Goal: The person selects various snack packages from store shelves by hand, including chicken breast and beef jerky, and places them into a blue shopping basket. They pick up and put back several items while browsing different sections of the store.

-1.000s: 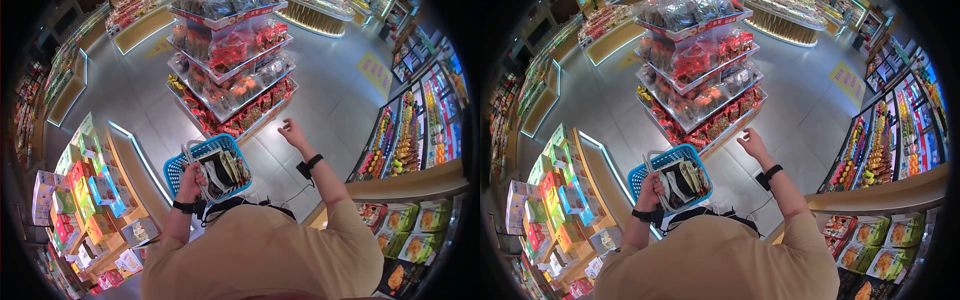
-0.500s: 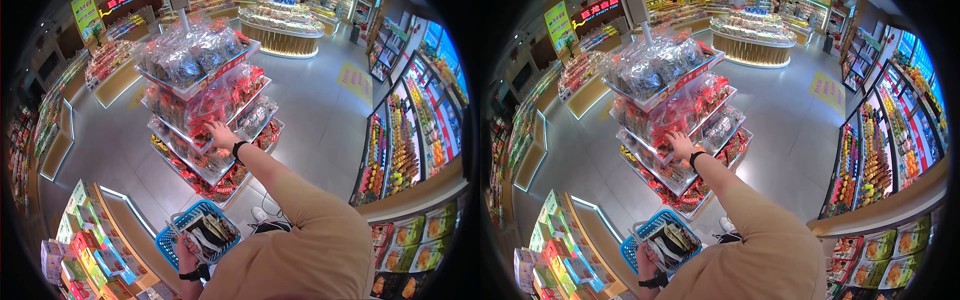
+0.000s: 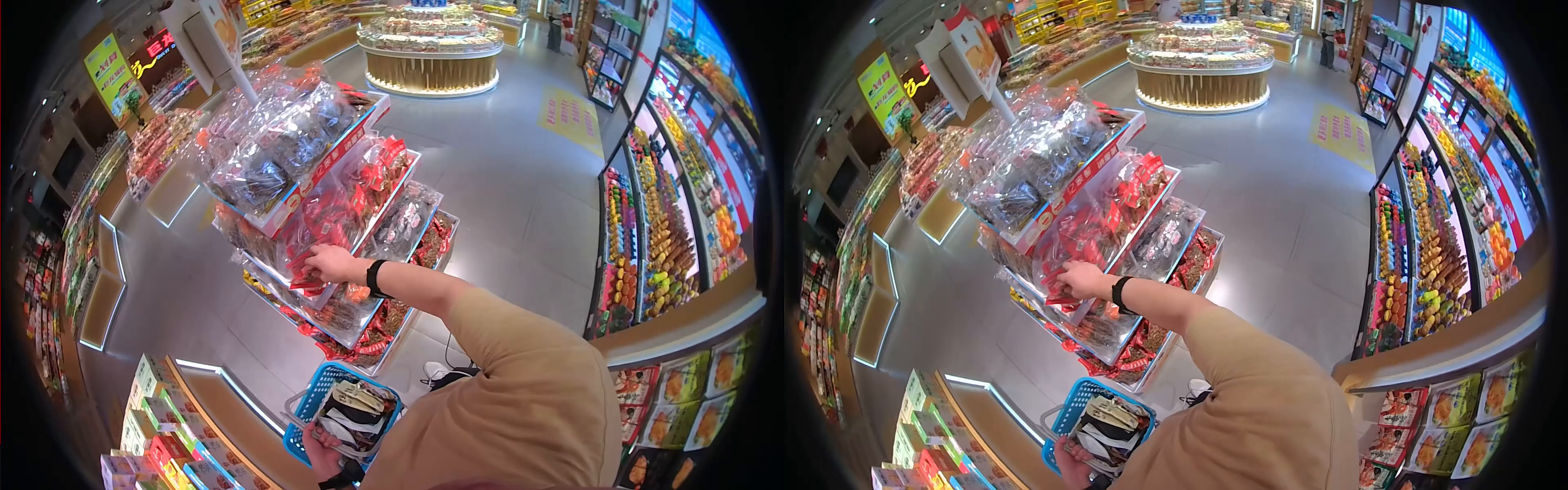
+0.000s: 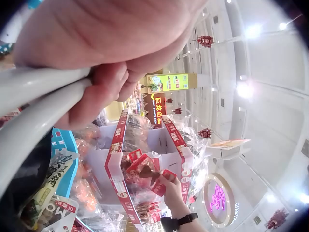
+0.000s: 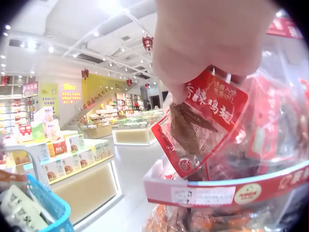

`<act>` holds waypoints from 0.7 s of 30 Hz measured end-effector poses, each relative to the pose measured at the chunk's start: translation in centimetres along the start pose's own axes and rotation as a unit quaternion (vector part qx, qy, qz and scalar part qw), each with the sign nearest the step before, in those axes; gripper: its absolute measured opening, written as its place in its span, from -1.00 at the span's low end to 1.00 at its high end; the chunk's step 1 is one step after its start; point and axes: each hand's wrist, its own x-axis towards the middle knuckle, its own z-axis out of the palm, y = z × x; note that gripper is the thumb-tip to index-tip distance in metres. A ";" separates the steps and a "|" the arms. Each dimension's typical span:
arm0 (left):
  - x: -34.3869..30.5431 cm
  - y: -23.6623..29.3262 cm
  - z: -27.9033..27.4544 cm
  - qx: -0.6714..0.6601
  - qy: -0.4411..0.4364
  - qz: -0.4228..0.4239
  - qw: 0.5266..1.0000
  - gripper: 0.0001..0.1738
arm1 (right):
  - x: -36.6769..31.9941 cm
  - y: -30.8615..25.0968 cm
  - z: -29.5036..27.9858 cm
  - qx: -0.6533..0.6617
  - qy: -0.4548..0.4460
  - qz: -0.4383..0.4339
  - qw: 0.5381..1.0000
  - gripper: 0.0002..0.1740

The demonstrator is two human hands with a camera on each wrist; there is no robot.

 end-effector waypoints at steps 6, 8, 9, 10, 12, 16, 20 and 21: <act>1.3 0.6 3.4 0.026 -0.015 -0.024 0.999 -0.65 | -5.0 -2.5 -4.8 0.201 -0.011 0.055 0.978 -0.64; 1.3 0.7 4.8 0.043 -0.037 -0.028 0.998 -0.64 | -8.4 -4.0 -6.8 0.281 -0.047 0.100 0.953 -0.58; 1.1 0.7 5.5 0.076 -0.020 -0.005 0.997 -0.62 | -10.0 -3.4 -6.7 0.282 -0.031 0.095 0.954 -0.56; 1.8 1.0 5.7 0.056 -0.032 -0.032 0.997 -0.65 | -11.5 -3.0 -5.9 0.287 -0.022 0.087 0.954 -0.54; 2.9 1.0 5.3 0.064 -0.070 -0.041 0.995 -0.65 | -14.5 -4.2 -5.2 0.285 -0.043 0.105 0.952 -0.49; 2.4 1.4 7.3 0.026 -0.059 -0.082 0.995 -0.67 | -18.0 -6.2 -3.2 0.397 -0.107 0.211 0.887 -0.59; 1.8 1.7 8.3 0.048 -0.084 -0.078 0.992 -0.65 | -19.2 -9.2 -1.2 0.487 -0.130 0.300 0.810 -0.68; 1.7 1.7 8.4 0.048 -0.090 -0.074 0.992 -0.65 | -19.6 -9.0 0.0 0.475 -0.125 0.294 0.820 -0.70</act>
